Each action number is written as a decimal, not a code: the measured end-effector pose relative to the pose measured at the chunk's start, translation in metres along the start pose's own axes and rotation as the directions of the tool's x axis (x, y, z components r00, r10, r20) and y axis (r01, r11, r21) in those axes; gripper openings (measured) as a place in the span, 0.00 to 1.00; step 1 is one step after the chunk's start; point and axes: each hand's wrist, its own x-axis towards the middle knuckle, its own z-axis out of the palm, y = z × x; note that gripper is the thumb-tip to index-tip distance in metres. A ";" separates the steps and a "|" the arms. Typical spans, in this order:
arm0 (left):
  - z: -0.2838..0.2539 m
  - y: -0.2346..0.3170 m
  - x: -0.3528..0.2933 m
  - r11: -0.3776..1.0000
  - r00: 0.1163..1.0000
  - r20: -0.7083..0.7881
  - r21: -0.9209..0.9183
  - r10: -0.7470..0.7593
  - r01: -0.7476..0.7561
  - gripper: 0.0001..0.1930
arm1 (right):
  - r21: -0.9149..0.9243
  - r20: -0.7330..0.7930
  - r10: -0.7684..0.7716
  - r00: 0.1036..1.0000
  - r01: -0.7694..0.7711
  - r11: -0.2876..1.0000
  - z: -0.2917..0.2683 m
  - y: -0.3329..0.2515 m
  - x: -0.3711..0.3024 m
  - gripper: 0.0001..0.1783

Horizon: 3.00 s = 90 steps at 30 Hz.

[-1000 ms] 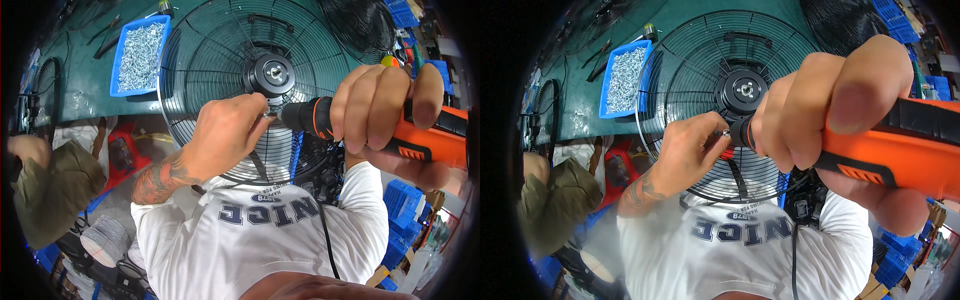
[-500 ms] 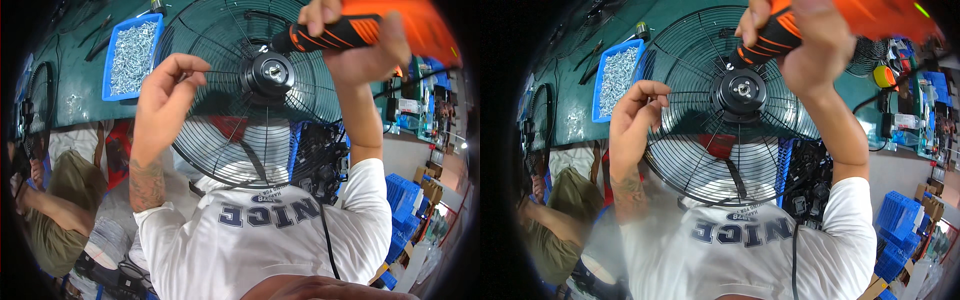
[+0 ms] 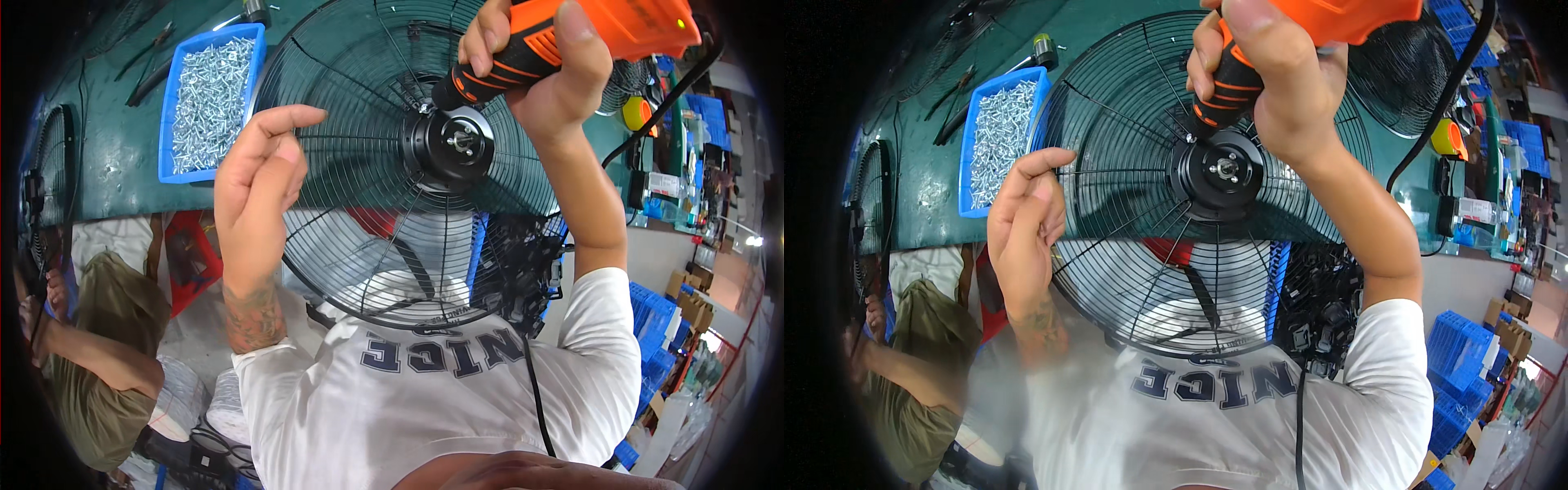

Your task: Assemble an industrial fan motor and grill using an electric screwdriver.

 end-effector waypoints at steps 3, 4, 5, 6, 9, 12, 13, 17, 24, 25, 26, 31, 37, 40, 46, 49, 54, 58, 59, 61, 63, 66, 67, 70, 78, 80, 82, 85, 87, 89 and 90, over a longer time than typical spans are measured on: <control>-0.002 -0.007 0.000 0.996 1.000 0.011 -0.093 0.018 -0.017 0.17 | 0.110 0.029 0.049 0.998 -0.052 0.993 -0.009 0.010 -0.004 0.31; 0.001 -0.007 0.000 0.995 1.000 0.011 -0.096 0.017 -0.016 0.17 | 0.247 -0.005 -0.011 1.000 0.012 0.969 0.000 0.011 -0.005 0.33; 0.007 -0.005 0.001 0.996 0.999 -0.045 -0.092 0.002 -0.006 0.18 | 0.245 -0.004 -0.009 1.000 0.010 0.969 0.000 0.011 -0.005 0.33; 0.010 -0.003 0.002 0.996 0.995 -0.101 -0.089 -0.014 0.004 0.18 | 0.238 0.006 -0.005 1.000 0.004 0.971 -0.001 0.012 -0.006 0.34; 0.004 0.000 0.002 0.996 0.996 -0.087 -0.089 -0.016 0.008 0.20 | 0.240 0.024 0.008 1.000 -0.014 0.971 -0.004 0.012 -0.005 0.35; 0.003 0.003 0.000 0.996 0.997 -0.079 -0.094 -0.014 0.007 0.22 | 0.269 0.045 0.023 0.999 -0.034 0.963 -0.002 0.011 -0.006 0.36; 0.003 0.005 0.000 0.996 0.997 -0.080 -0.092 -0.014 0.007 0.22 | 0.288 0.057 0.018 0.998 -0.033 0.957 -0.002 0.012 -0.005 0.36; -0.006 -0.003 -0.001 0.991 0.999 0.046 -0.134 -0.023 0.029 0.16 | 0.275 0.023 0.040 0.999 -0.045 0.960 -0.001 0.015 -0.008 0.36; 0.000 -0.003 -0.003 0.999 0.997 0.064 -0.003 -0.044 0.045 0.11 | 0.236 -0.023 0.107 0.994 -0.098 0.967 0.011 0.007 -0.009 0.35; 0.001 -0.004 -0.003 0.999 0.997 0.060 0.000 -0.040 0.040 0.11 | 0.145 0.036 0.153 0.988 -0.157 0.977 0.006 0.007 -0.007 0.35; 0.003 -0.005 -0.003 0.998 0.997 0.067 -0.033 -0.044 0.047 0.11 | 0.159 0.047 0.144 0.988 -0.150 0.976 0.007 0.010 -0.006 0.35; 0.006 0.001 0.003 0.989 0.995 0.058 0.128 -0.076 0.068 0.12 | 0.156 0.024 0.045 0.999 -0.048 0.987 0.007 0.018 -0.002 0.34; 0.002 -0.013 -0.004 0.931 0.986 0.160 0.348 0.051 -0.105 0.12 | -0.014 0.210 0.050 0.976 -0.048 0.999 0.013 0.004 0.009 0.29; 0.005 -0.011 -0.009 0.798 0.952 0.238 0.526 0.193 -0.293 0.08 | 0.153 0.407 -0.010 0.914 -0.058 0.987 0.004 -0.004 0.034 0.30; 0.028 -0.005 -0.018 0.580 0.851 0.403 0.623 0.338 -0.525 0.07 | 0.249 0.463 -0.185 0.867 0.073 0.966 0.009 -0.084 -0.008 0.34; 0.042 -0.004 -0.027 0.537 0.782 0.521 0.575 0.341 -0.617 0.08 | 0.131 0.625 -0.123 0.771 0.052 0.990 0.010 -0.125 -0.019 0.36; 0.050 -0.003 -0.031 0.563 0.757 0.564 0.527 0.330 -0.637 0.10 | 0.124 0.592 -0.110 0.798 0.045 0.991 -0.030 -0.133 -0.032 0.36; 0.053 -0.004 -0.031 0.581 0.744 0.586 0.498 0.322 -0.644 0.10 | 0.131 0.574 -0.115 0.811 0.047 0.990 -0.016 -0.124 -0.038 0.36; 0.053 -0.005 -0.033 0.585 0.746 0.582 0.497 0.323 -0.641 0.10 | 0.137 0.574 -0.117 0.810 0.046 0.989 -0.016 -0.128 -0.037 0.36; 0.051 -0.007 -0.032 0.583 0.746 0.581 0.498 0.325 -0.642 0.11 | 0.148 0.573 -0.121 0.810 0.043 0.988 -0.010 -0.126 -0.050 0.37; 0.051 -0.009 -0.034 0.581 0.745 0.580 0.498 0.328 -0.644 0.11 | 0.157 0.572 -0.124 0.811 0.040 0.987 -0.013 -0.125 -0.052 0.37; 0.052 -0.010 -0.033 0.580 0.750 0.584 0.508 0.311 -0.636 0.11 | 0.163 0.566 -0.129 0.814 0.043 0.986 -0.018 -0.122 -0.052 0.37; 0.053 -0.009 -0.034 0.577 0.743 0.586 0.499 0.324 -0.646 0.11 | 0.168 0.565 -0.130 0.815 0.040 0.985 -0.019 -0.115 -0.048 0.37; 0.054 -0.011 -0.036 0.582 0.746 0.581 0.499 0.325 -0.643 0.12 | 0.181 0.561 -0.130 0.818 0.033 0.983 -0.022 -0.121 -0.058 0.37; 0.048 -0.005 -0.034 0.727 0.866 0.355 0.480 0.352 -0.492 0.15 | 0.136 0.512 -0.104 0.853 0.039 0.990 0.012 -0.088 -0.056 0.38; 0.027 0.016 -0.028 0.797 0.951 0.272 0.537 0.146 -0.276 0.12 | 0.036 0.398 -0.115 0.910 0.109 0.993 0.017 -0.078 -0.067 0.38; 0.020 0.008 -0.023 0.997 0.993 -0.095 0.037 0.068 -0.065 0.08 | 0.035 0.387 -0.104 0.916 0.098 0.995 0.018 -0.064 -0.070 0.38; 0.007 -0.002 0.000 0.957 0.988 -0.125 -0.267 0.086 -0.117 0.12 | 0.037 0.345 -0.077 0.935 0.068 0.997 0.023 -0.055 -0.069 0.40; 0.005 -0.008 0.007 0.934 0.994 -0.081 -0.344 0.071 -0.094 0.14 | -0.005 0.314 -0.076 0.946 0.082 0.997 0.023 -0.051 -0.066 0.40; 0.003 -0.013 0.008 0.909 0.997 -0.049 -0.410 0.056 -0.071 0.16 | -0.005 0.313 -0.050 0.948 0.054 0.999 0.022 -0.043 -0.066 0.41; 0.005 -0.011 0.007 0.919 0.995 -0.082 -0.387 0.049 -0.077 0.16 | -0.015 0.296 -0.030 0.955 0.036 0.999 0.024 -0.037 -0.066 0.41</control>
